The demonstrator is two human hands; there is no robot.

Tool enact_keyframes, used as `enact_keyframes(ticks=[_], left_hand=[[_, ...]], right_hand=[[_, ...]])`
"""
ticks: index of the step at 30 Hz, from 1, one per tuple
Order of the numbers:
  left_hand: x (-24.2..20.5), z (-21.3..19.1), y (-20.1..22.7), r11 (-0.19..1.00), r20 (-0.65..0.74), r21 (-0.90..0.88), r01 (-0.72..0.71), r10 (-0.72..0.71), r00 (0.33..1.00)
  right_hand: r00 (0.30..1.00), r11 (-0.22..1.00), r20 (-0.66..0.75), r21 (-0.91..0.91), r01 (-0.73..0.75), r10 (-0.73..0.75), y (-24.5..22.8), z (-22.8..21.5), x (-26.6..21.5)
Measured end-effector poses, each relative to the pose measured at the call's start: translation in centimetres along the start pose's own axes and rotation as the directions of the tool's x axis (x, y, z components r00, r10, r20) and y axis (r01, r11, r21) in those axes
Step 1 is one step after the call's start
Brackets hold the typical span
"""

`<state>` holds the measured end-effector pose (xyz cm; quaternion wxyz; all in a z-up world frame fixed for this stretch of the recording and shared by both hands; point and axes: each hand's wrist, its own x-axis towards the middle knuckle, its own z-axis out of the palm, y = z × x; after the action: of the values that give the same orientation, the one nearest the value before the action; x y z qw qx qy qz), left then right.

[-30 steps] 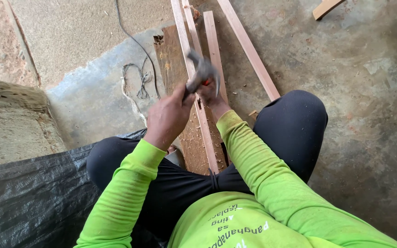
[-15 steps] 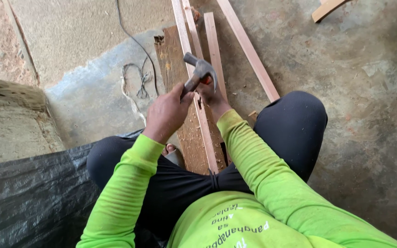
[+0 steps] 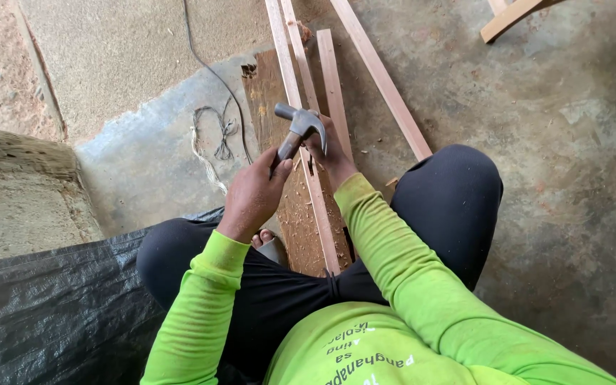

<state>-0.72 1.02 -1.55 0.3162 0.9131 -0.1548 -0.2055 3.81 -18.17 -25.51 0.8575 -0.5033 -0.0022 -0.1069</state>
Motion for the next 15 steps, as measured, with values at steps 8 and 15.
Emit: enact_keyframes(ticks=[8,15], left_hand=[[-0.4,-0.3,0.9,0.998,-0.043,-0.005,-0.057,0.057,0.997],[-0.6,-0.5,1.4,0.994,-0.048,-0.078,-0.071,0.067,0.997]], right_hand=[[0.999,0.975,-0.024,-0.22,0.034,-0.04,1.2,0.5,-1.3],[0.989,0.95,-0.107,-0.286,-0.127,0.1,3.2,-0.9,-1.2]])
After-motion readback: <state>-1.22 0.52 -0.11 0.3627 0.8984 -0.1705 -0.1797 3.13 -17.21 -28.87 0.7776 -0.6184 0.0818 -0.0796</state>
